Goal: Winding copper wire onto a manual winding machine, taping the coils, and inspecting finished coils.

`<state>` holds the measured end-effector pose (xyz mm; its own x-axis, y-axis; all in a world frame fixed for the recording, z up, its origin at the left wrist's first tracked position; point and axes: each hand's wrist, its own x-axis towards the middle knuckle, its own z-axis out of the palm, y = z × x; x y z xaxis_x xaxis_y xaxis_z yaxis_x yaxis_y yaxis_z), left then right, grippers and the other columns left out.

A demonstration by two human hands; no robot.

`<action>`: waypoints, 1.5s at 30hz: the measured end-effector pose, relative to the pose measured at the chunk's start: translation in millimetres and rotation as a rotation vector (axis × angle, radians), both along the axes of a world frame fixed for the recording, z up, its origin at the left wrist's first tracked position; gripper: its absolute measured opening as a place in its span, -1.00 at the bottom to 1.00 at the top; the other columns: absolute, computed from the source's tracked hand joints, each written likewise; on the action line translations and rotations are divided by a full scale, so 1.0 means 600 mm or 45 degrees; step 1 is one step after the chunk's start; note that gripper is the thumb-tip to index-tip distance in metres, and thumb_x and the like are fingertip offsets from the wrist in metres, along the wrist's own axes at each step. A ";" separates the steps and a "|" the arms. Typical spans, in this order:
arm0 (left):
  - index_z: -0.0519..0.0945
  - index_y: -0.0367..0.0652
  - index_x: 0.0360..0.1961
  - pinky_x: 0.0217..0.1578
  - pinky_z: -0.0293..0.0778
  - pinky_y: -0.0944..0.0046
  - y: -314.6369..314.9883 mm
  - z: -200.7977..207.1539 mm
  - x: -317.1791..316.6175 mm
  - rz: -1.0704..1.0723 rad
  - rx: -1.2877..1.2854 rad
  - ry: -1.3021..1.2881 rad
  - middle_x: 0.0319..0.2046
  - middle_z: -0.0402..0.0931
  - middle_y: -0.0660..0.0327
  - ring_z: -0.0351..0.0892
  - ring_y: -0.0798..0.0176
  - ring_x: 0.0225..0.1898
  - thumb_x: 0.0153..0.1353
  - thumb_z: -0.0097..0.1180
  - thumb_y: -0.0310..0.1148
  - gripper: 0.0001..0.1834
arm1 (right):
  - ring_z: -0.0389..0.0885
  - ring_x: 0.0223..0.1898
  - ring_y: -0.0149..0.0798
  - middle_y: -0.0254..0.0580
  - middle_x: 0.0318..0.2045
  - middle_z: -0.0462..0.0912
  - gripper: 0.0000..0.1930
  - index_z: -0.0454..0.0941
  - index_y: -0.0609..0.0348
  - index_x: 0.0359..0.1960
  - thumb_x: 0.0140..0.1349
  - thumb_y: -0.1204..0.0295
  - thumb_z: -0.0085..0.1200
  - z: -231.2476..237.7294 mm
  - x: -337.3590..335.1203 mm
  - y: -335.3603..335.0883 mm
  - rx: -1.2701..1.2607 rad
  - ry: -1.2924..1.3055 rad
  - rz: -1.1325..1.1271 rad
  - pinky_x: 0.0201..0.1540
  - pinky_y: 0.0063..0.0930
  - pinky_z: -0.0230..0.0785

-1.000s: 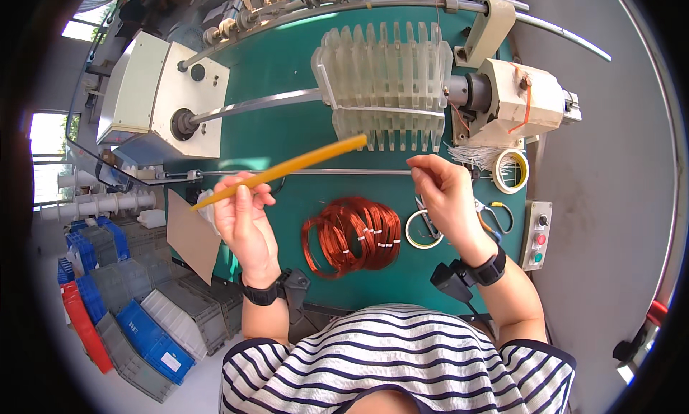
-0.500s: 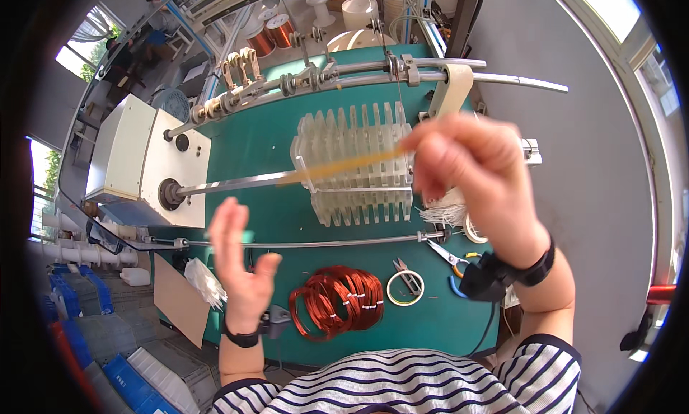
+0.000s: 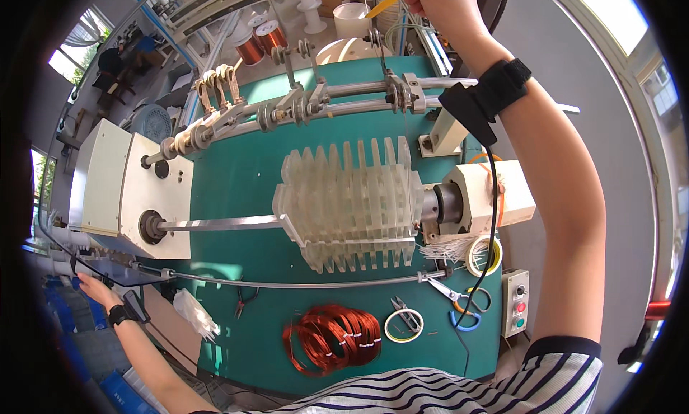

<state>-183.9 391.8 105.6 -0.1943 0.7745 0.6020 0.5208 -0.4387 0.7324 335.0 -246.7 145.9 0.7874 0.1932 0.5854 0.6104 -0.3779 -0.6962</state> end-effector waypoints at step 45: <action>0.28 -0.22 -0.02 -0.10 0.19 0.37 -0.914 -0.020 0.130 -2.693 -0.877 -0.441 -0.31 0.27 0.28 0.24 0.41 -0.25 0.17 0.12 -0.14 -0.51 | 0.32 0.15 0.08 0.17 0.15 0.30 -0.50 0.35 0.35 0.05 -0.04 0.75 -0.09 -0.405 -0.881 -0.447 -1.339 0.594 -0.852 0.04 -0.25 0.33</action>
